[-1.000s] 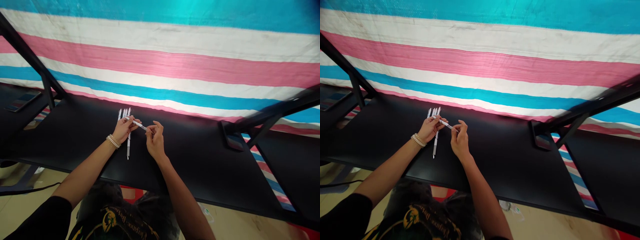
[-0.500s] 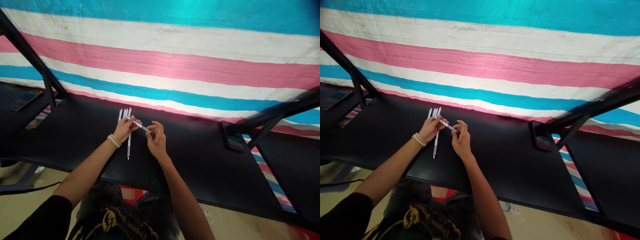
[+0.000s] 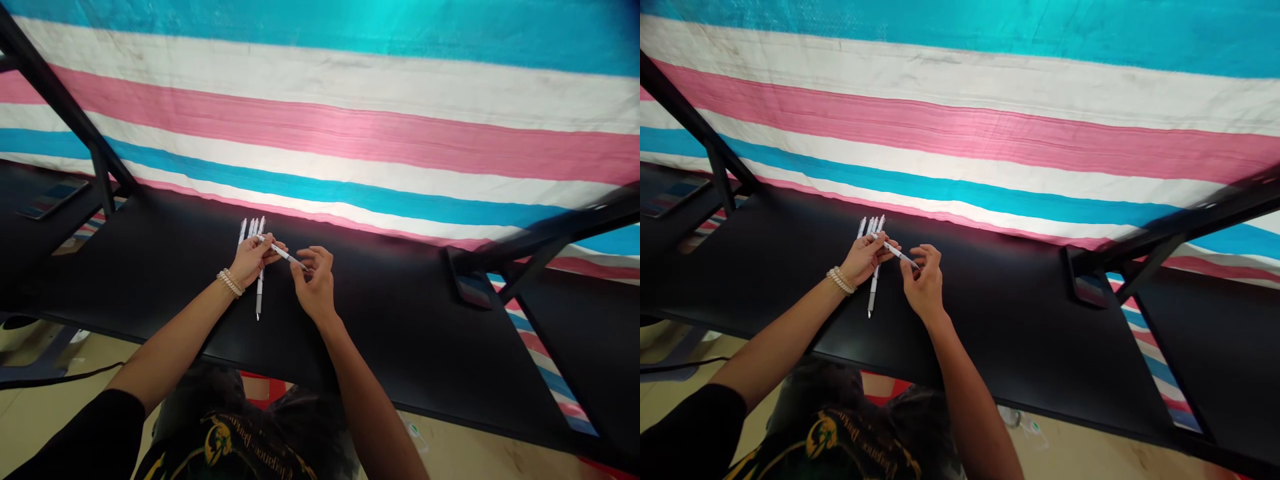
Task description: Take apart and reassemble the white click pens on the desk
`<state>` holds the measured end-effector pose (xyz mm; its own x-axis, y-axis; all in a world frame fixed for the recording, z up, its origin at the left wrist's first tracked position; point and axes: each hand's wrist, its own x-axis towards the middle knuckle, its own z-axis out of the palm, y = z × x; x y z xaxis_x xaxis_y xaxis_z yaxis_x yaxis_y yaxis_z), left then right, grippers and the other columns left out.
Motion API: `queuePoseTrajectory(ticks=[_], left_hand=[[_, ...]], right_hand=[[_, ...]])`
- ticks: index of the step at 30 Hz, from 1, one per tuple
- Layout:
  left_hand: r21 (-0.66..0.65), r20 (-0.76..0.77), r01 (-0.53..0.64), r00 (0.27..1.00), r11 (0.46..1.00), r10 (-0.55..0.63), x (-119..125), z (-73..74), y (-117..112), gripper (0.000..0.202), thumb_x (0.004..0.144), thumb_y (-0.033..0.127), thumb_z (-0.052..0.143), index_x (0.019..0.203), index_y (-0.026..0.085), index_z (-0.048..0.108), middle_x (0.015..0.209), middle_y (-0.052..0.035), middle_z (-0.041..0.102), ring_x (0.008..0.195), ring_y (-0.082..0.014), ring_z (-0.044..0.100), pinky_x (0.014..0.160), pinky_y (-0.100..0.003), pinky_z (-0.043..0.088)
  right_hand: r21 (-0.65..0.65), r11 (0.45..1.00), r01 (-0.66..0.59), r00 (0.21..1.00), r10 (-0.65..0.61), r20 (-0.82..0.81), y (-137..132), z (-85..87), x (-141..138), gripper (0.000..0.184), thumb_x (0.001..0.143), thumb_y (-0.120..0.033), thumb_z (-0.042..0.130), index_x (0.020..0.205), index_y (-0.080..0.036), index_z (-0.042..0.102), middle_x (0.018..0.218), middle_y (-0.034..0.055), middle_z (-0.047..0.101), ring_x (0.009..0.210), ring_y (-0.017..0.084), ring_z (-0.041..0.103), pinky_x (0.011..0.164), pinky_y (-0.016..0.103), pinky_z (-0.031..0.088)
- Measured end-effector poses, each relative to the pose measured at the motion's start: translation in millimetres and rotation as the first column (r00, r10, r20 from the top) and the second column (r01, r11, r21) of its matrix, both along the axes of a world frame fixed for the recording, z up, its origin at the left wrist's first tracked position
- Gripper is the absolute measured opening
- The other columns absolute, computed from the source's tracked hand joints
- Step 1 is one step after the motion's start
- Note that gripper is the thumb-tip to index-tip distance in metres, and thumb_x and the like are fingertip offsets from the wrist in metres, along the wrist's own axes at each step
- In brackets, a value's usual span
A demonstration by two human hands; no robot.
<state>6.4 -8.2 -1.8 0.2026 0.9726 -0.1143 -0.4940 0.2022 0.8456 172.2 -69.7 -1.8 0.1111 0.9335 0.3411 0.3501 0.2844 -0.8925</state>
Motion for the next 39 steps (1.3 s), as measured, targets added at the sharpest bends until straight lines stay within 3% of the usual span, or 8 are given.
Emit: queuePoseTrajectory(ticks=[5,9,12,17,19,22,25,39], left_hand=[[0.015,-0.002,-0.023,1.0,1.0,0.023,0,1.2,-1,0.037,0.082,0.045,0.077,0.092,0.013,0.062,0.087,-0.0088,0.075,0.085,-0.0203,0.075,0.079,-0.032,0.06],[0.027,0.012,-0.017,1.0,0.999,0.017,-1,2.3,-1,0.035,0.082,0.043,0.077,0.091,0.013,0.061,0.088,-0.0086,0.074,0.087,-0.0204,0.075,0.078,-0.031,0.06],[0.033,0.011,-0.001,1.0,0.999,0.001,-1,2.5,-2,0.035,0.083,0.043,0.076,0.09,0.013,0.06,0.087,-0.008,0.073,0.086,-0.0204,0.074,0.078,-0.031,0.059],[-0.016,0.081,0.007,0.997,1.0,-0.006,-2,8.8,-2,0.027,0.089,0.039,0.071,0.091,0.015,0.058,0.081,-0.0039,0.069,0.075,-0.0146,0.071,0.071,-0.026,0.057],[-0.078,0.213,0.028,0.977,0.997,-0.011,-7,14.8,0,0.025,0.092,0.039,0.066,0.089,0.017,0.055,0.066,0.0028,0.059,0.057,-0.0094,0.062,0.058,-0.021,0.053],[-0.182,0.393,0.1,0.919,0.978,-0.021,-21,24.7,2,0.032,0.095,0.047,0.054,0.079,0.02,0.049,0.05,0.0098,0.031,0.035,-0.0052,0.033,0.036,-0.016,0.029],[-0.184,0.466,0.077,0.885,0.98,0.017,-36,31.7,4,0.034,0.096,0.045,0.042,0.073,0.021,0.045,0.048,0.01,0.018,0.032,-0.0059,0.018,0.033,-0.019,0.011],[-0.142,0.364,-0.145,0.912,0.979,0.188,-62,44.6,10,0.037,0.095,0.051,0.04,0.078,0.021,0.053,0.044,0.0105,0.017,0.033,-0.0066,0.01,0.033,-0.022,0.01]], right_hand=[[0.004,1.0,-0.025,0.999,0.025,-0.041,-2,0.0,-1,0.045,0.095,-0.036,0.058,0.132,-0.024,0.036,0.085,-0.0004,0.069,0.061,0.014,0.064,0.06,0.027,0.052],[-0.031,0.997,-0.064,0.997,0.065,0.03,-2,-0.7,-1,0.031,0.098,-0.035,0.053,0.124,-0.024,0.043,0.077,-0.0026,0.066,0.053,0.013,0.059,0.055,0.026,0.048],[0.011,1.0,-0.023,0.997,0.022,0.075,-3,-1.8,0,0.032,0.097,-0.033,0.054,0.125,-0.023,0.043,0.084,0.0004,0.068,0.061,0.015,0.063,0.06,0.027,0.05],[-0.035,0.995,-0.094,0.99,0.097,0.103,-3,-2.8,-3,0.032,0.098,-0.035,0.052,0.126,-0.023,0.041,0.078,-0.0019,0.064,0.061,0.014,0.061,0.058,0.026,0.048],[-0.003,0.997,-0.078,0.994,0.078,0.081,-3,-2.1,-4,0.043,0.095,-0.039,0.058,0.13,-0.023,0.038,0.091,0.0019,0.065,0.069,0.015,0.062,0.057,0.025,0.048],[0.049,0.998,-0.05,0.998,0.048,0.048,-1,-0.6,-3,0.043,0.095,-0.041,0.059,0.129,-0.024,0.039,0.097,0.0036,0.063,0.076,0.015,0.061,0.058,0.025,0.048],[0.051,0.998,-0.039,0.999,0.037,0.04,0,0.0,-1,0.036,0.096,-0.039,0.057,0.125,-0.024,0.042,0.088,0.0008,0.062,0.073,0.015,0.06,0.06,0.025,0.048],[-0.008,0.998,-0.064,0.993,0.065,0.101,-1,4.5,0,0.026,0.095,-0.036,0.057,0.116,-0.022,0.05,0.075,-0.0027,0.063,0.062,0.013,0.057,0.061,0.027,0.047]])
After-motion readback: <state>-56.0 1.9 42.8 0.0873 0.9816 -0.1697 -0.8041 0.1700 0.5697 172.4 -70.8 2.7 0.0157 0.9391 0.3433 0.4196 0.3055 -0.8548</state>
